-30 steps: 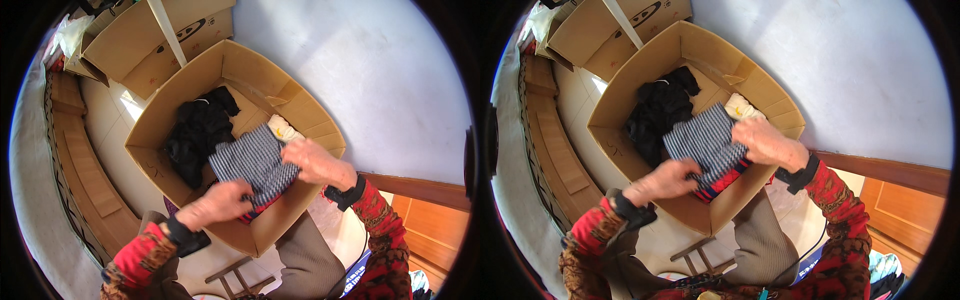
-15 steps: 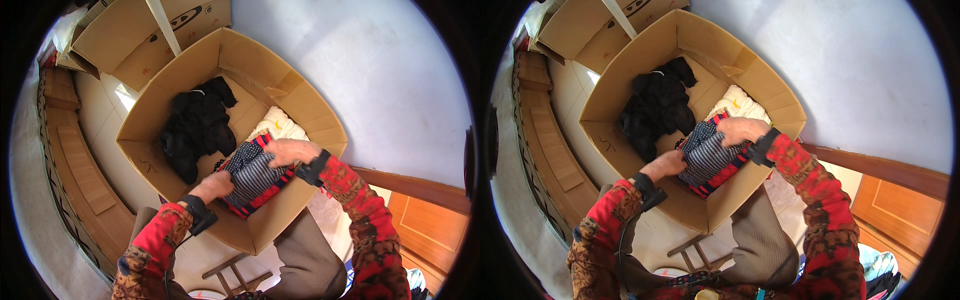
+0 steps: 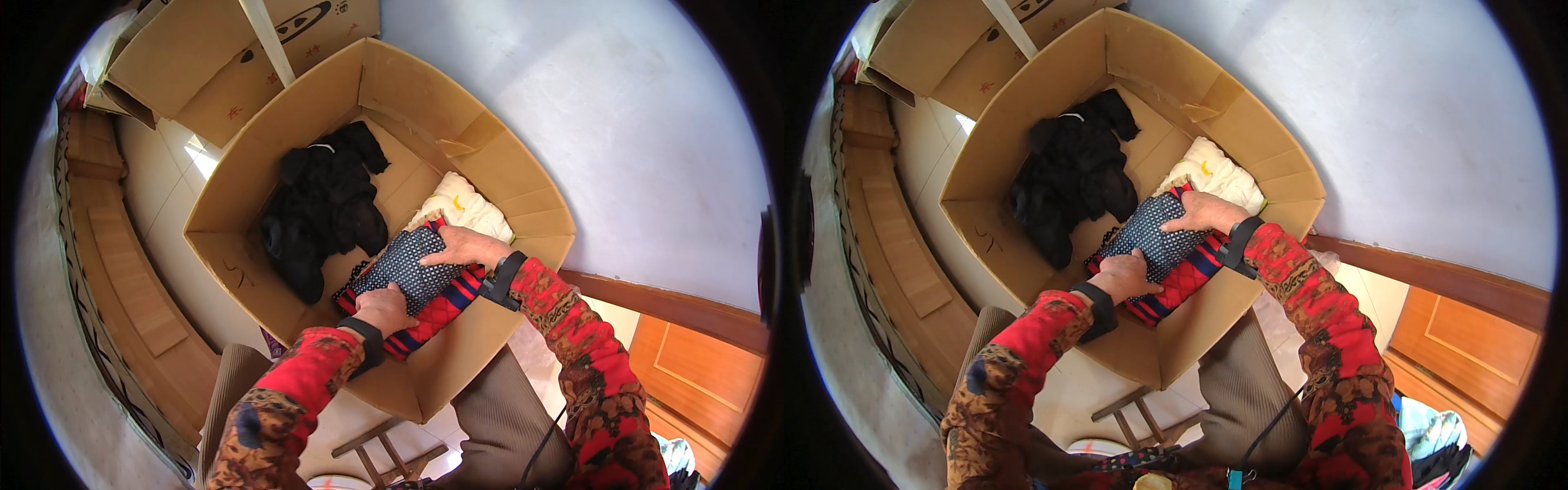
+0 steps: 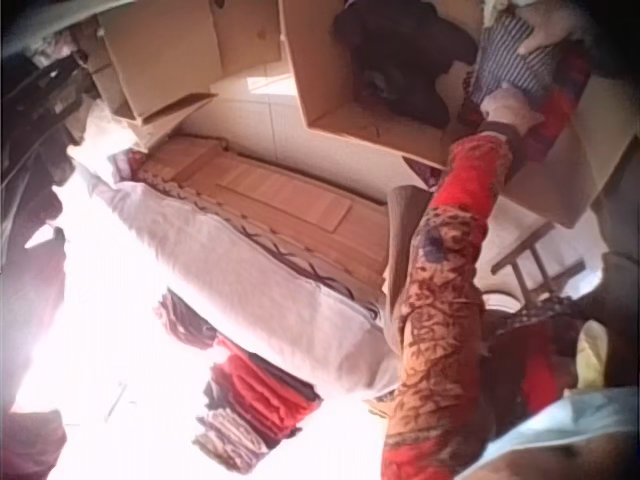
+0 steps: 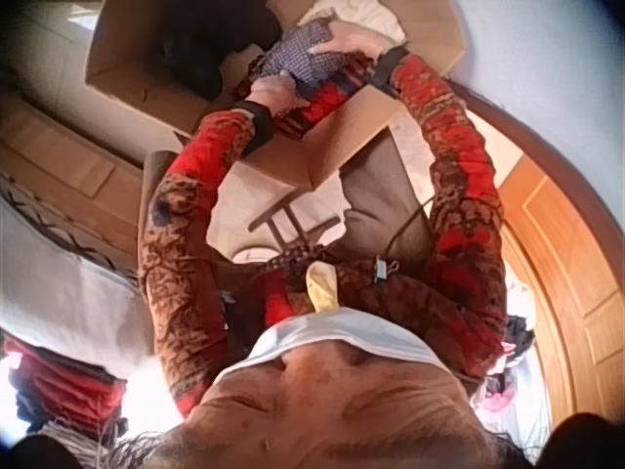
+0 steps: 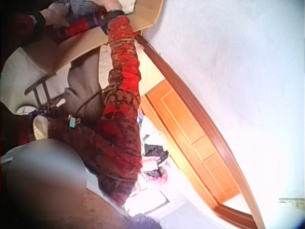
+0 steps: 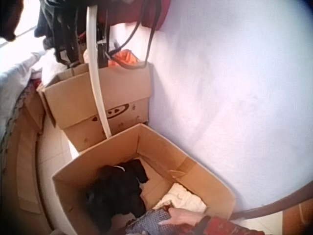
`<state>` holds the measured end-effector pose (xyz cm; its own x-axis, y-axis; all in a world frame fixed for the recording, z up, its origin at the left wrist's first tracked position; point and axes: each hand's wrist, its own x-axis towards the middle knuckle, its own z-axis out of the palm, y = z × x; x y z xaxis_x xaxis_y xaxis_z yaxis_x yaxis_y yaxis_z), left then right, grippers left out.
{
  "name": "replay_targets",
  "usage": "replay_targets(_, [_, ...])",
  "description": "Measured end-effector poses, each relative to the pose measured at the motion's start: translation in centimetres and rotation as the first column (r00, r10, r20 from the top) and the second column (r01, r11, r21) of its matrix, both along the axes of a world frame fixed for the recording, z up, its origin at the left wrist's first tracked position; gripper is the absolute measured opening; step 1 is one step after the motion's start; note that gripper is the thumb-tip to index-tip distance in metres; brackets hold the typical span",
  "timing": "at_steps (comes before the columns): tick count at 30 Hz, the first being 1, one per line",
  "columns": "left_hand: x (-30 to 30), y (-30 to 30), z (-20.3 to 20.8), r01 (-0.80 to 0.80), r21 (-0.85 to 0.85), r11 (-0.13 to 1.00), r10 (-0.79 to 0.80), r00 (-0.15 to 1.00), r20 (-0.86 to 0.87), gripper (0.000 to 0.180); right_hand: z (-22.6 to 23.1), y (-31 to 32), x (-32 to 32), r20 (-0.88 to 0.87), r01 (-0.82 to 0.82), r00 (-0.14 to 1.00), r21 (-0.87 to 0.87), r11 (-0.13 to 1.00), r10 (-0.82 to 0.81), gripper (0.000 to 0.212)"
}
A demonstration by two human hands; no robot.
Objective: The person folds various garments including a polka-dotted top, black pants, and other clothing items by hand, then places them into a cardboard box. The person also briefly handles a roll of toilet paper before returning to folding clothes.
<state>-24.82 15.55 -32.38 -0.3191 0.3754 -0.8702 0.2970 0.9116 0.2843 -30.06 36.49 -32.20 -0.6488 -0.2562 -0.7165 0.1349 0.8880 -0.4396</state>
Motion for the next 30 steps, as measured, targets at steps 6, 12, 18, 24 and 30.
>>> replay_targets(6, [0.3,1.8,-3.3,0.141,-0.093,0.986,-0.154,0.977,-0.149,0.057,-1.5,-1.5,0.4,-0.143,-0.045,0.989,0.01,0.999,0.046,0.067])
replay_targets(12, [-1.2,0.3,-0.2,0.235,0.083,0.968,-0.231,0.971,-0.057,0.032,1.4,0.5,-1.2,-0.154,0.077,0.98,-0.286,0.955,-0.125,0.03])
replay_targets(18, [2.1,1.6,4.3,0.493,0.081,0.866,-0.497,0.866,0.047,0.04,3.7,2.4,-0.6,0.248,0.047,0.969,-0.244,0.969,0.015,0.027])
replay_targets(24, [2.4,1.2,2.1,0.228,0.168,0.959,-0.237,0.971,0.038,0.047,2.5,2.6,0.4,0.382,-0.005,0.923,-0.089,0.996,0.039,0.032])
replay_targets(30, [-2.0,-0.1,-2.7,-0.215,0.15,0.965,0.209,0.976,0.052,0.094,2.6,2.1,-0.1,0.355,-0.2,0.912,-0.051,0.978,0.205,0.051])
